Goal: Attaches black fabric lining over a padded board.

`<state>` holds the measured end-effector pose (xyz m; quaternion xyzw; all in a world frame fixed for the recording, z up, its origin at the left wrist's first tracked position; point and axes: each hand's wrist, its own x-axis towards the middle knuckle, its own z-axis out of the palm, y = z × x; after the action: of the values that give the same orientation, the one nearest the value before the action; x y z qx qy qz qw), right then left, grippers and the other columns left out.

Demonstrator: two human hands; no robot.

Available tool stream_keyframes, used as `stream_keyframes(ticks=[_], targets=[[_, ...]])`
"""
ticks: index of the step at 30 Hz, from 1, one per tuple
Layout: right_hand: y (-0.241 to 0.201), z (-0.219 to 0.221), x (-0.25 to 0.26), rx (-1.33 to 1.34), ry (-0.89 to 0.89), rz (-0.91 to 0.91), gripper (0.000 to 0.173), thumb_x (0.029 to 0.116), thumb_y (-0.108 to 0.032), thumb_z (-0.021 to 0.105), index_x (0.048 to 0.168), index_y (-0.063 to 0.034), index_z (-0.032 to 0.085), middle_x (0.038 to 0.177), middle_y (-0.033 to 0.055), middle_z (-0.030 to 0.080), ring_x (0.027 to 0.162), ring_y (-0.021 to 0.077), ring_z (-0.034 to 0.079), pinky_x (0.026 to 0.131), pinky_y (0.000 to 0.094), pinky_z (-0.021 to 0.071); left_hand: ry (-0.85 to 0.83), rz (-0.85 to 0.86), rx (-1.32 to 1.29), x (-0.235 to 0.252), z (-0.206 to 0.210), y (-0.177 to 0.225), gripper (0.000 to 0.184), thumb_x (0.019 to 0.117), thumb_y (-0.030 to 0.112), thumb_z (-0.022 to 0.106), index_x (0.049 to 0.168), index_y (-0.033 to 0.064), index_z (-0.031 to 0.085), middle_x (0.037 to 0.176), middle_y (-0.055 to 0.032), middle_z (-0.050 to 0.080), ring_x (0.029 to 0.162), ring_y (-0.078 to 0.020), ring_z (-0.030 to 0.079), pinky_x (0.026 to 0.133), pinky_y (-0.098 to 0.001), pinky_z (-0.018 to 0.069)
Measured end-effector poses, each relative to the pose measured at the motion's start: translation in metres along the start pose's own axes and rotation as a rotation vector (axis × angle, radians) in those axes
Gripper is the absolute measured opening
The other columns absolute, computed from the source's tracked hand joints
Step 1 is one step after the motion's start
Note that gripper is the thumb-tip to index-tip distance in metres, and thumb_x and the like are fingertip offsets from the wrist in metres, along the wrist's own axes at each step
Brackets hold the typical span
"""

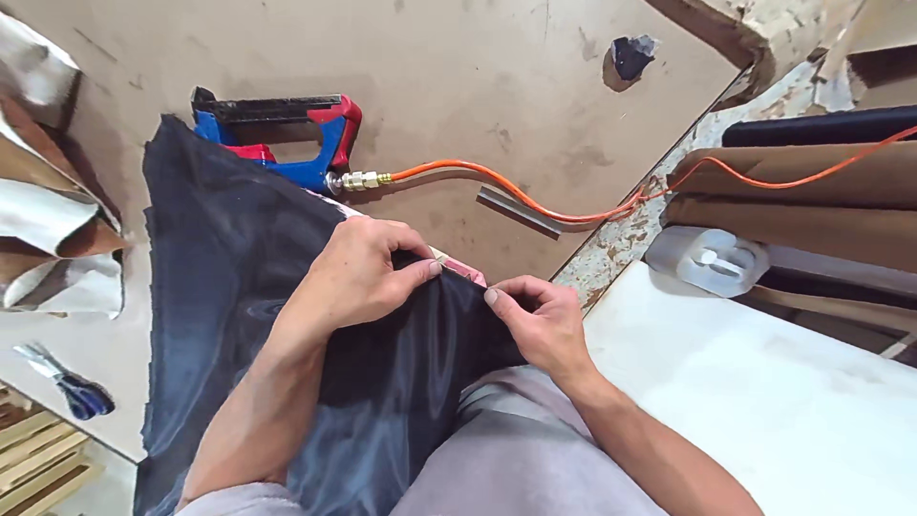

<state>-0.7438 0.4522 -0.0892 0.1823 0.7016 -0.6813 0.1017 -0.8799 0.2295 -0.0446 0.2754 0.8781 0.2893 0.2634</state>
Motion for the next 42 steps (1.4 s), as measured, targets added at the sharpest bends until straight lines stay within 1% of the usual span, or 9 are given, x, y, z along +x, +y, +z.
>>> stream_keyframes(ticks=[8, 16, 19, 23, 29, 35, 37, 39, 42], targets=[[-0.005, 0.000, 0.008, -0.001, 0.006, 0.058, 0.008, 0.0919, -0.015, 0.072, 0.088, -0.0094, 0.077, 0.075, -0.0054, 0.072, 0.064, -0.0014, 0.065, 0.058, 0.0166, 0.0549, -0.004, -0.084, 0.099, 0.008, 0.001, 0.010, 0.019, 0.0893, 0.039, 0.065, 0.084, 0.0247, 0.077, 0.080, 0.0113, 0.071, 0.076, -0.0022, 0.066, 0.066, -0.0347, 0.0539], [-0.001, 0.000, 0.018, -0.005, -0.022, 0.158, 0.011, 0.0897, -0.018, 0.071, 0.081, -0.0129, 0.074, 0.068, -0.0087, 0.067, 0.057, -0.0030, 0.059, 0.052, 0.0165, 0.0491, -0.141, -0.248, 0.227, 0.028, 0.003, 0.027, 0.017, 0.0826, 0.035, 0.062, 0.070, 0.0245, 0.066, 0.068, 0.0081, 0.061, 0.068, -0.0113, 0.060, 0.062, -0.0450, 0.0427], [-0.001, -0.002, 0.022, 0.012, -0.067, 0.214, 0.012, 0.0891, -0.020, 0.072, 0.079, -0.0146, 0.073, 0.065, -0.0101, 0.065, 0.055, -0.0035, 0.057, 0.051, 0.0165, 0.0470, -0.211, -0.282, 0.325, 0.033, 0.002, 0.035, 0.017, 0.0832, 0.036, 0.061, 0.073, 0.0234, 0.067, 0.073, 0.0032, 0.063, 0.079, -0.0190, 0.063, 0.078, -0.0532, 0.0418], [0.000, -0.006, 0.026, 0.040, -0.135, 0.279, 0.013, 0.0890, -0.021, 0.071, 0.077, -0.0158, 0.072, 0.064, -0.0106, 0.063, 0.054, -0.0028, 0.055, 0.050, 0.0175, 0.0452, -0.189, -0.282, 0.488, 0.040, 0.004, 0.049, 0.019, 0.0756, 0.032, 0.069, 0.092, 0.0224, 0.072, 0.101, -0.0078, 0.062, 0.106, -0.0340, 0.056, 0.090, -0.0617, 0.0340], [-0.001, -0.009, 0.030, 0.047, -0.201, 0.334, 0.015, 0.0886, -0.024, 0.069, 0.074, -0.0184, 0.070, 0.061, -0.0119, 0.060, 0.052, -0.0024, 0.052, 0.048, 0.0196, 0.0423, -0.159, -0.234, 0.583, 0.036, 0.019, 0.077, 0.022, 0.0862, 0.005, 0.066, 0.108, 0.0077, 0.066, 0.082, -0.0115, 0.064, 0.078, -0.0337, 0.066, 0.062, -0.0487, 0.0506], [-0.001, -0.012, 0.034, 0.031, -0.240, 0.362, 0.015, 0.0872, -0.026, 0.070, 0.074, -0.0194, 0.070, 0.060, -0.0117, 0.060, 0.052, -0.0009, 0.053, 0.049, 0.0220, 0.0428, -0.057, -0.322, 0.589, 0.020, 0.022, 0.084, 0.018, 0.0984, 0.013, 0.055, 0.113, 0.0045, 0.060, 0.068, -0.0102, 0.060, 0.060, -0.0339, 0.064, 0.048, -0.0481, 0.0474], [-0.001, -0.012, 0.035, 0.025, -0.254, 0.363, 0.015, 0.0872, -0.027, 0.069, 0.074, -0.0194, 0.070, 0.060, -0.0116, 0.059, 0.052, -0.0003, 0.053, 0.049, 0.0231, 0.0428, -0.051, -0.289, 0.592, 0.012, 0.022, 0.091, 0.023, 0.1003, 0.018, 0.047, 0.112, 0.0041, 0.061, 0.076, -0.0119, 0.065, 0.072, -0.0358, 0.069, 0.056, -0.0498, 0.0514], [-0.002, -0.014, 0.037, 0.012, -0.273, 0.364, 0.015, 0.0876, -0.027, 0.069, 0.075, -0.0191, 0.071, 0.061, -0.0112, 0.060, 0.053, 0.0000, 0.054, 0.050, 0.0236, 0.0437, -0.093, -0.263, 0.571, 0.001, 0.025, 0.099, 0.031, 0.1011, 0.026, 0.043, 0.113, 0.0105, 0.067, 0.102, -0.0122, 0.074, 0.110, -0.0378, 0.068, 0.077, -0.0543, 0.0532], [-0.003, -0.015, 0.038, -0.006, -0.286, 0.366, 0.016, 0.0879, -0.028, 0.070, 0.075, -0.0189, 0.071, 0.061, -0.0109, 0.060, 0.052, 0.0004, 0.053, 0.050, 0.0234, 0.0434, -0.218, -0.269, 0.572, -0.013, 0.028, 0.107, 0.048, 0.1038, 0.041, 0.032, 0.128, 0.0210, 0.068, 0.139, -0.0164, 0.064, 0.142, -0.0427, 0.048, 0.101, -0.0666, 0.0435]])
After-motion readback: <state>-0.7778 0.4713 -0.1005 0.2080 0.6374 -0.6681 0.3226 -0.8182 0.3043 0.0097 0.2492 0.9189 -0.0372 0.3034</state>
